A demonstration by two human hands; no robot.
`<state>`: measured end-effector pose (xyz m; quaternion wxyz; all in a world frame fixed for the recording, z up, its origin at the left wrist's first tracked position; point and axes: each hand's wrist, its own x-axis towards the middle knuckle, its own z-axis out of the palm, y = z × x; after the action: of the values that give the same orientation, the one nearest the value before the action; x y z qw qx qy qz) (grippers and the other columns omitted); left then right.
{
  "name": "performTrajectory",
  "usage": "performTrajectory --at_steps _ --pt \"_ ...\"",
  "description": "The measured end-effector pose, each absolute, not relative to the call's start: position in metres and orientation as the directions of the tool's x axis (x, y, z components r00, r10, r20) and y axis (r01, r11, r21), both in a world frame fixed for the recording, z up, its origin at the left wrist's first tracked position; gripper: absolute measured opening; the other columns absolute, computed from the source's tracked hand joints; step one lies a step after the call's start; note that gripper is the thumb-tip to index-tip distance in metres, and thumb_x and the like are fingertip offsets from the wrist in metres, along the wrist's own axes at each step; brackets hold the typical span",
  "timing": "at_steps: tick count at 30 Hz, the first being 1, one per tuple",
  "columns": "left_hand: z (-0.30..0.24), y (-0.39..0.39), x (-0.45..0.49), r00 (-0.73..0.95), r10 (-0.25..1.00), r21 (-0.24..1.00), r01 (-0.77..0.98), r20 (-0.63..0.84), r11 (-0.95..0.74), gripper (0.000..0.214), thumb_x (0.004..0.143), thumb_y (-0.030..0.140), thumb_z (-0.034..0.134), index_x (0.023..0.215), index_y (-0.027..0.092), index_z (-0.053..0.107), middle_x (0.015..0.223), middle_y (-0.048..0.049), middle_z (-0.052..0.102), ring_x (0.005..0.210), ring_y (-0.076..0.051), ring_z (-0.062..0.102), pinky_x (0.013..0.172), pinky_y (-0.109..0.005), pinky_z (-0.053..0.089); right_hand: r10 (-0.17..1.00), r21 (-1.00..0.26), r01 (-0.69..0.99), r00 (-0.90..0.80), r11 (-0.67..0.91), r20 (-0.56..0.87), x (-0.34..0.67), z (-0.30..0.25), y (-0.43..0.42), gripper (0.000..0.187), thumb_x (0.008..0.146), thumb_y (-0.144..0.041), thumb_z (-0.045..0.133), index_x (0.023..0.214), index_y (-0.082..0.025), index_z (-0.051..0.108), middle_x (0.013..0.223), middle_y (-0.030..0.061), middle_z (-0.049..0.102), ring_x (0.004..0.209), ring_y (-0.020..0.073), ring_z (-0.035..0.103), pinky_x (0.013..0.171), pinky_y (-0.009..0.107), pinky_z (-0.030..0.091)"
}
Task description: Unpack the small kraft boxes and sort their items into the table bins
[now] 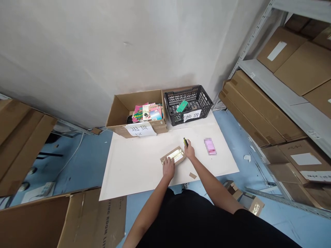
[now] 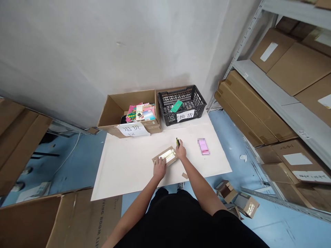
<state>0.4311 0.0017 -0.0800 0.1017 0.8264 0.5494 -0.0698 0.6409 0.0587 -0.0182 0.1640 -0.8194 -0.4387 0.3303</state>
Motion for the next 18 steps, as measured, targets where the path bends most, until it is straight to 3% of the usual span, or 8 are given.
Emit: performTrajectory --at_steps 4,8,18 --pt "-0.089 -0.006 0.426 0.423 0.889 0.1 0.906 -0.178 -0.411 0.056 0.101 0.018 0.042 0.156 0.019 0.048 0.162 -0.0202 0.046 0.155 -0.04 0.034 0.119 -0.06 0.039 0.897 -0.552 0.725 0.215 -0.412 -0.387 0.658 -0.009 0.025 0.057 0.107 -0.025 0.039 0.164 -0.027 0.034 0.115 0.0055 0.077 0.103 0.0228 0.072 0.087 0.028 0.048" --pt "-0.091 -0.009 0.425 0.431 0.875 0.106 0.902 -0.219 -0.418 0.066 0.095 0.009 0.043 0.16 0.02 0.044 0.166 -0.0201 0.04 0.158 -0.04 0.028 0.122 -0.062 0.034 0.901 -0.512 0.803 0.067 -0.304 -0.429 0.664 -0.005 0.004 0.053 0.106 -0.023 0.042 0.158 -0.031 0.044 0.12 0.0048 0.076 0.106 0.0236 0.07 0.086 0.028 0.046" --pt "-0.087 -0.002 0.426 0.42 0.858 0.127 0.907 -0.296 -0.401 0.067 0.096 0.021 0.052 0.162 0.026 0.041 0.167 -0.0187 0.039 0.158 -0.043 0.026 0.121 -0.066 0.033 0.844 -0.291 0.914 0.092 -0.282 -0.529 0.631 -0.006 0.0 0.074 0.096 -0.018 0.055 0.166 -0.028 0.033 0.122 0.0165 0.071 0.112 0.0298 0.07 0.092 0.035 0.046"
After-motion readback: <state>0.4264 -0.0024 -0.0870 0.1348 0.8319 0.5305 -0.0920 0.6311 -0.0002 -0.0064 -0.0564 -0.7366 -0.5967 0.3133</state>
